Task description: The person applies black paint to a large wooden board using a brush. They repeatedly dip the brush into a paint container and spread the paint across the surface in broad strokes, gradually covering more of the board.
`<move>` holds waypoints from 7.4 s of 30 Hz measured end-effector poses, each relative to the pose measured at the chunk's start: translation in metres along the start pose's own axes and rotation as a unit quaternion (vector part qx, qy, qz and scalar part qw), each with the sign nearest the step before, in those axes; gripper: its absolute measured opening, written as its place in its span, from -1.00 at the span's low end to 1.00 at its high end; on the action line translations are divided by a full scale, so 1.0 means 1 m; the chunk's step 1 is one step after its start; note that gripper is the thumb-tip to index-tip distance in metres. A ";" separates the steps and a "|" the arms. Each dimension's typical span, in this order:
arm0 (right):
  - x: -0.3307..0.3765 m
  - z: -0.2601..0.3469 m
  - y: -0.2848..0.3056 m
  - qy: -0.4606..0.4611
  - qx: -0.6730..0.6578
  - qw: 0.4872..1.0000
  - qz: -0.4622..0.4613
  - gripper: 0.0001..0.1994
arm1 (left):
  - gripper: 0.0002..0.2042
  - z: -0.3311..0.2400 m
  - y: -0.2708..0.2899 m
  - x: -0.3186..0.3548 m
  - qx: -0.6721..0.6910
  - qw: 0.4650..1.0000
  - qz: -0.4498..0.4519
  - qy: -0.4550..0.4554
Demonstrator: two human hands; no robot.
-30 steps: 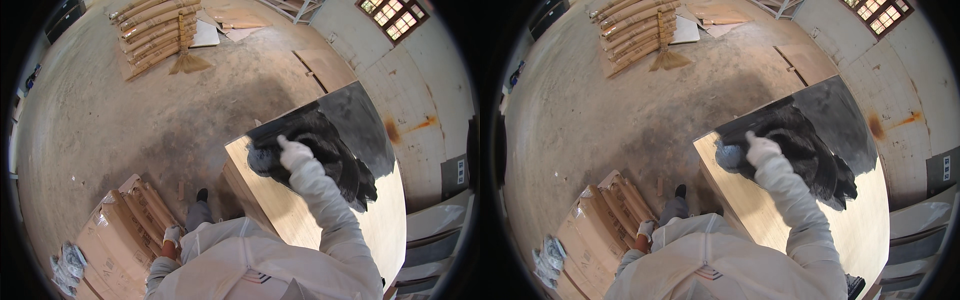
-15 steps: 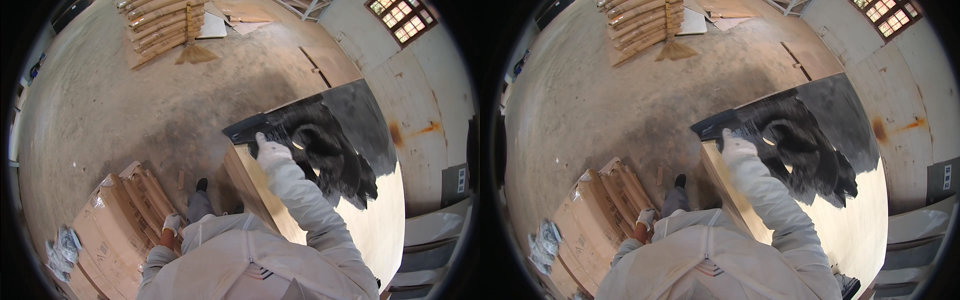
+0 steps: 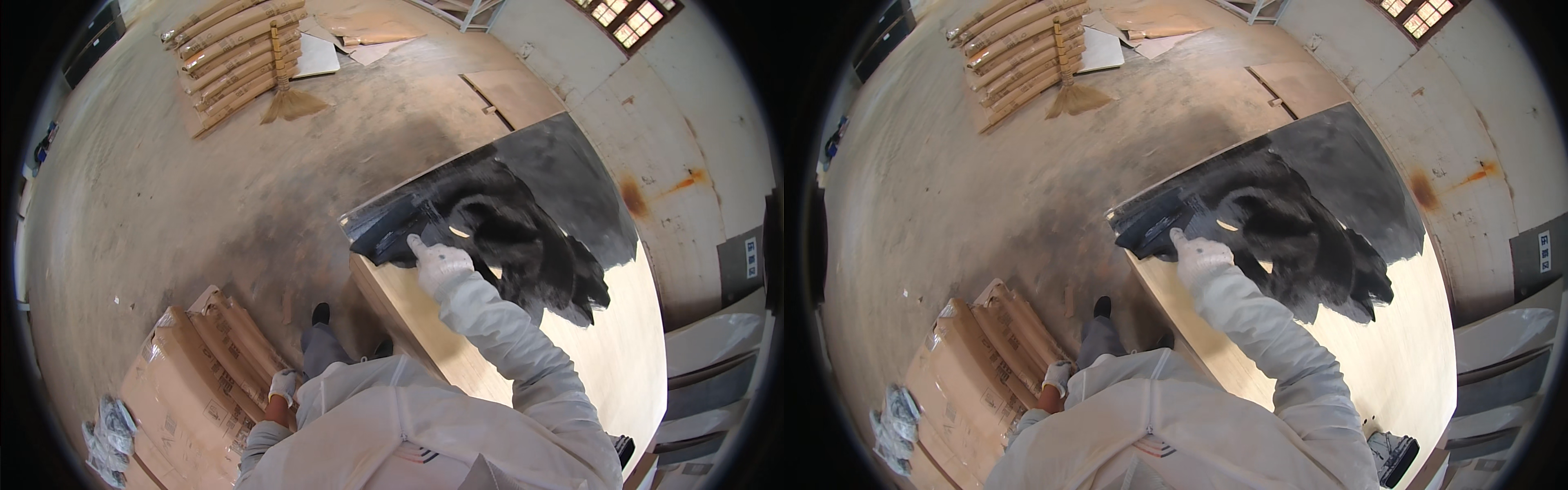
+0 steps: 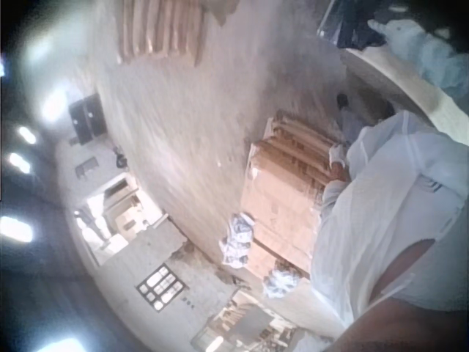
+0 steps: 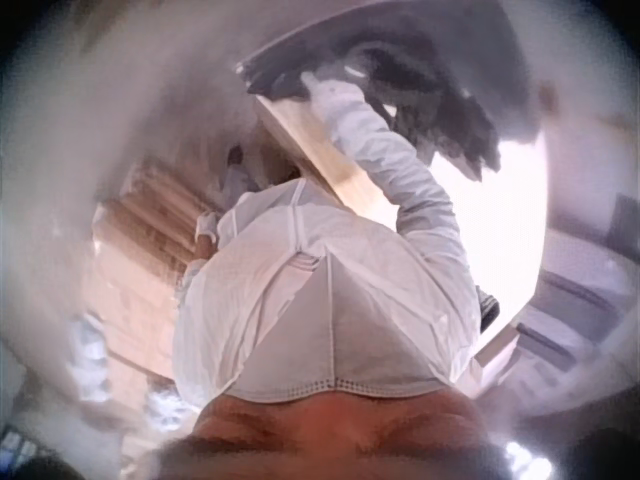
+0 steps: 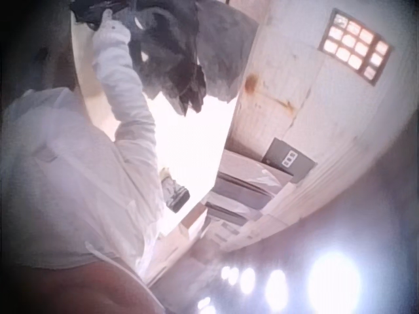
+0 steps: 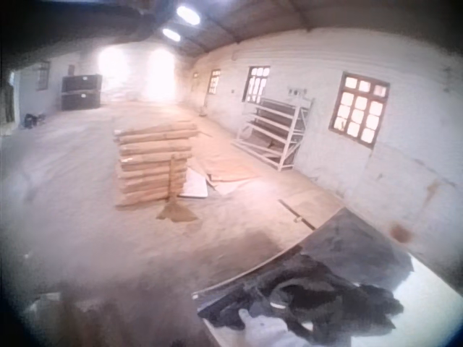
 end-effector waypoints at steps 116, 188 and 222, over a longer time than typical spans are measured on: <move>0.184 -0.170 -0.020 0.289 0.374 0.863 0.180 -0.47 | -0.69 0.135 -0.201 0.250 0.183 0.972 -0.112 -0.093; 0.371 -0.124 -0.112 0.264 0.349 0.872 0.222 -0.32 | -0.69 0.116 -0.186 0.304 0.232 0.947 -0.083 -0.207; 0.261 -0.142 -0.054 0.120 0.334 0.926 0.132 -0.49 | -0.66 0.058 -0.170 0.311 0.200 0.958 -0.017 -0.205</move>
Point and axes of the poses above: each hand's wrist, its own x-axis away from the middle knuckle, its own y-axis out of the back of the hand, z = x × y, the point moved 1 cm from there along -x, towards the middle knuckle, and after that the axes turned 9 degrees about y, right-handed, at the moved point
